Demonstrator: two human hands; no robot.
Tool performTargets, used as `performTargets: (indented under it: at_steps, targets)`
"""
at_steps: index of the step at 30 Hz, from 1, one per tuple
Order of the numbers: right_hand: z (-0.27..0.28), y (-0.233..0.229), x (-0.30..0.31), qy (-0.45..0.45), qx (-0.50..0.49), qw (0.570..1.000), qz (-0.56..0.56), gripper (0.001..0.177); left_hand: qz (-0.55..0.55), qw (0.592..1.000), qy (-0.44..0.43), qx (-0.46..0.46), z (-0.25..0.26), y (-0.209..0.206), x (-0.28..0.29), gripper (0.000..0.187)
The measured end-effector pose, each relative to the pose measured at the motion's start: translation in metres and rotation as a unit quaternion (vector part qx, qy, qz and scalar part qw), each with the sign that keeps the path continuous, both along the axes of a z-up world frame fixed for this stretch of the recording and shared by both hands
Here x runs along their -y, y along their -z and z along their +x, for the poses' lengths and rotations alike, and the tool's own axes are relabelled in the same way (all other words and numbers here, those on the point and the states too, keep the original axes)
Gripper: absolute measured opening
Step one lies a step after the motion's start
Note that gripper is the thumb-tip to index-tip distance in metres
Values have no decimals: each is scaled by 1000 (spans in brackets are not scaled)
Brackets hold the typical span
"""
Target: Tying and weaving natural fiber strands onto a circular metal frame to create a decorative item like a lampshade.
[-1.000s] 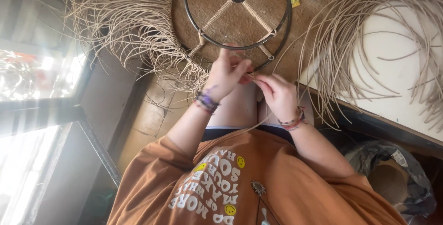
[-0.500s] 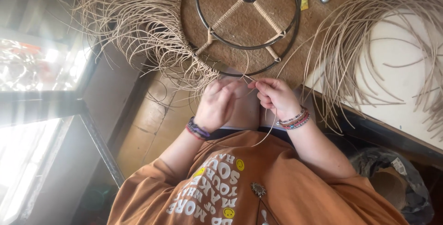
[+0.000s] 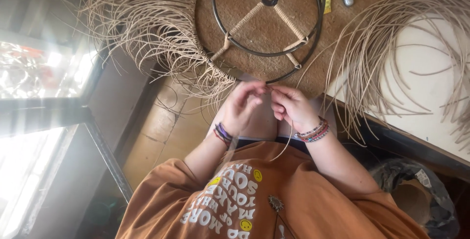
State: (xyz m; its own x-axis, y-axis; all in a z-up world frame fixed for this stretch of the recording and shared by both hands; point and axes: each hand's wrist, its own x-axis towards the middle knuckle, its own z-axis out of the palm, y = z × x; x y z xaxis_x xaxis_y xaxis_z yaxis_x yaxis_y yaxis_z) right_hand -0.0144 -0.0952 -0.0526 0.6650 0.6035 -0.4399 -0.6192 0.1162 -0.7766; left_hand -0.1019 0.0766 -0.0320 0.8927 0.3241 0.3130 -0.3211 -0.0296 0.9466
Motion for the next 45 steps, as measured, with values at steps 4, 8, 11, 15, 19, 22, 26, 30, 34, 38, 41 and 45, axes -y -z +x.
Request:
performTargets:
  at_steps: [4,8,11,15,19,22,26,30,34,38,41,45]
  targets:
    - [-9,-28,-9,-23,1,1000,-1,24,86,994,-71,-18,5,6,8,22]
    - [-3,-24,-4,-72,-38,996,31,22,20,990,-118,73,25,-11,0,37]
    - [0,-12,2,-86,-76,993,35,19,-18,991,-103,81,28,-11,0,38]
    - [-17,48,4,-107,68,990,-64,35,-176,974,-91,107,37,1,15,39]
    - [-23,13,-18,-128,389,891,-198,63,-411,904,-107,41,49,-11,6,40]
    - [-24,34,-12,-117,448,853,-239,64,-555,823,-117,2,63,-13,-18,48]
    - [-28,46,-9,-106,454,847,-258,67,-633,769,-86,42,77,-11,-34,49]
    - [-30,54,-8,-96,491,820,-279,67,-661,743,-85,66,89,-4,-38,49]
    - [-26,75,-4,-100,511,805,-283,65,-676,730,-69,73,86,-7,-41,47]
    - [-22,76,-12,-99,517,806,-271,61,-648,753,-41,107,83,-12,-37,49]
    - [-27,69,-5,-130,468,825,-291,57,-516,845,-38,136,57,-3,-29,49]
    - [-39,20,-7,-309,393,810,-307,50,-121,980,-56,148,-5,-18,-5,56]
